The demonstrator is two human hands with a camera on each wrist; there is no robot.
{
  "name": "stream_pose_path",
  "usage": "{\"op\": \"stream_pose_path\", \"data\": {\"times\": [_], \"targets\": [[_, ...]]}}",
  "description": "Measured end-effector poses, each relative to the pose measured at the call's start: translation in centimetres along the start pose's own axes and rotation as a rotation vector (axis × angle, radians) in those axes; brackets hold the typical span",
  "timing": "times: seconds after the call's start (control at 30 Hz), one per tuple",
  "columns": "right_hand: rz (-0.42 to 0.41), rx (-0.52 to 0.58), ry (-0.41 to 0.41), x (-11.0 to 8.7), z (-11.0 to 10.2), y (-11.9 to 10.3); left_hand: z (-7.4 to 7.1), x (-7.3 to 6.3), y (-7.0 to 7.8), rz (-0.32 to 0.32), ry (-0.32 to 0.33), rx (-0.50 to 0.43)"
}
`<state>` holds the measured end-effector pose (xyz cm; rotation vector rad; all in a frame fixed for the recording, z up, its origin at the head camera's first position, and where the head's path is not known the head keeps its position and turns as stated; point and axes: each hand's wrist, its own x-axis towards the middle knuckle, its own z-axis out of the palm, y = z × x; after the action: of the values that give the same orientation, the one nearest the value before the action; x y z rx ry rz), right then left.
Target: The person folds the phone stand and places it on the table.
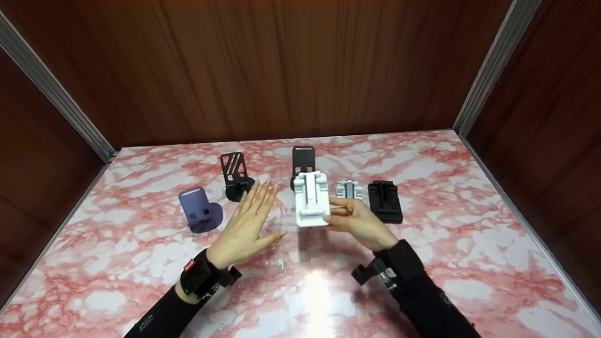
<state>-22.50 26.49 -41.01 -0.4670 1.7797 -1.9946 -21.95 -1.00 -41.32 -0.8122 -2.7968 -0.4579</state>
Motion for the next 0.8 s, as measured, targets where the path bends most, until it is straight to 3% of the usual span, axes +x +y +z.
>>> {"op": "stream_pose_path", "data": {"times": [0.2, 0.33, 0.57, 0.8], "targets": [[-0.004, 0.001, 0.012, -2.1, -2.2, 0.5, 0.6, -0.7, -0.9, -0.005, 0.03, 0.06], [-0.004, 0.019, 0.017, -3.7, -3.8, 1.0, 1.0, -1.4, -1.7, -0.034, 0.001, 0.069], [-0.052, 0.14, 0.014, -5.9, -6.5, 1.5, 1.3, -2.1, -2.7, -0.072, -0.032, 0.072], [-0.09, 0.206, 0.046, -7.3, -9.0, 1.2, 1.2, -2.2, -3.1, -0.07, -0.01, 0.065]]}}
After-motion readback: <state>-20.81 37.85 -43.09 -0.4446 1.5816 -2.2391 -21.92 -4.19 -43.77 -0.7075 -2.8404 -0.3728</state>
